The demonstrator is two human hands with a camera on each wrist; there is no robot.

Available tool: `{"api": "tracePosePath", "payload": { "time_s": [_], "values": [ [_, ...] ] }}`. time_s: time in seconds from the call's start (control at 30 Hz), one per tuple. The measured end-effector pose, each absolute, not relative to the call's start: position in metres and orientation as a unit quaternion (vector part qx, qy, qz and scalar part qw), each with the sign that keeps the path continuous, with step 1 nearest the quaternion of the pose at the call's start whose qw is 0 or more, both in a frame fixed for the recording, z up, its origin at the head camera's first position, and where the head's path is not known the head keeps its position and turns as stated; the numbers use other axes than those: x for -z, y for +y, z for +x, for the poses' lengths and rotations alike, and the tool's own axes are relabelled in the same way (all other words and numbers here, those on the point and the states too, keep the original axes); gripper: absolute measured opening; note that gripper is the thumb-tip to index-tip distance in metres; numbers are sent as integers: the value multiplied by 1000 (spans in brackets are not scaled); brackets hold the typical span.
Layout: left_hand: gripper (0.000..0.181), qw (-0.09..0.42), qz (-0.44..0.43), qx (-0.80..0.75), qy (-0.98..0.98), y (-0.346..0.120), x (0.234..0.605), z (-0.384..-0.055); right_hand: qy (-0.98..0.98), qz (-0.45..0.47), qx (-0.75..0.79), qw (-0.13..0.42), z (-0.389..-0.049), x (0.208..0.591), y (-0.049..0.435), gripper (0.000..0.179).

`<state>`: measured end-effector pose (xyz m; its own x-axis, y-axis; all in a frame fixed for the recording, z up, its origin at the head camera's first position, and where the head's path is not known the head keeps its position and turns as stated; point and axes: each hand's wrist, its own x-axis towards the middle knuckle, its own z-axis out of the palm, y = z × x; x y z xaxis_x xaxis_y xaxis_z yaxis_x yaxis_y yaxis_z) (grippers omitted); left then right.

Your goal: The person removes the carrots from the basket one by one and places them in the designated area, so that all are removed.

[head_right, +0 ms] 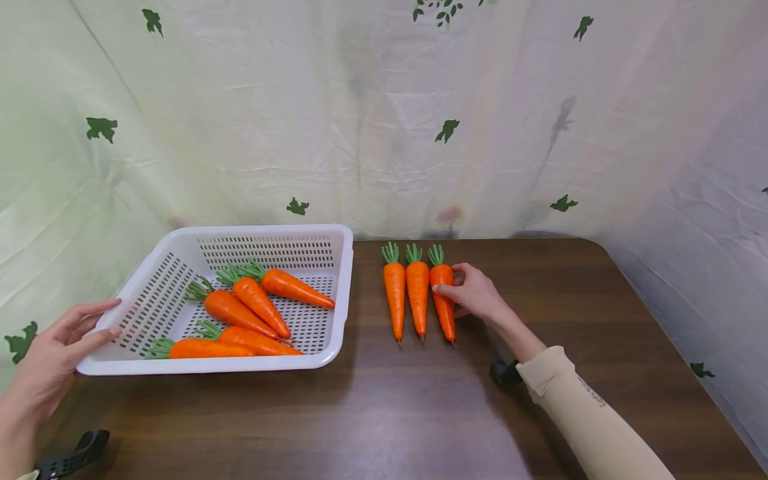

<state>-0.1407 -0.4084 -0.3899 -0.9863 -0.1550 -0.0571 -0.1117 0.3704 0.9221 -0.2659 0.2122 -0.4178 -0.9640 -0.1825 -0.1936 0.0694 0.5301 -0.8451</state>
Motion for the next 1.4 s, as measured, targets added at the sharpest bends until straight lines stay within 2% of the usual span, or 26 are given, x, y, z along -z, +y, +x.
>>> {"api": "tracePosePath", "payload": {
  "time_s": [0.2,0.57,1.0,1.4],
  "values": [
    [46,20,79,565,-821,-409,389,-139,868,-38,478,130,-260,413,215,75],
    [48,31,67,559,-826,-408,390,-139,864,-82,495,42,-247,392,221,56],
    [49,23,77,558,-826,-407,389,-139,834,-164,526,33,-235,370,191,49],
    [48,26,70,569,-819,-405,389,-138,841,-252,475,55,-222,344,149,43]
  ]
}}
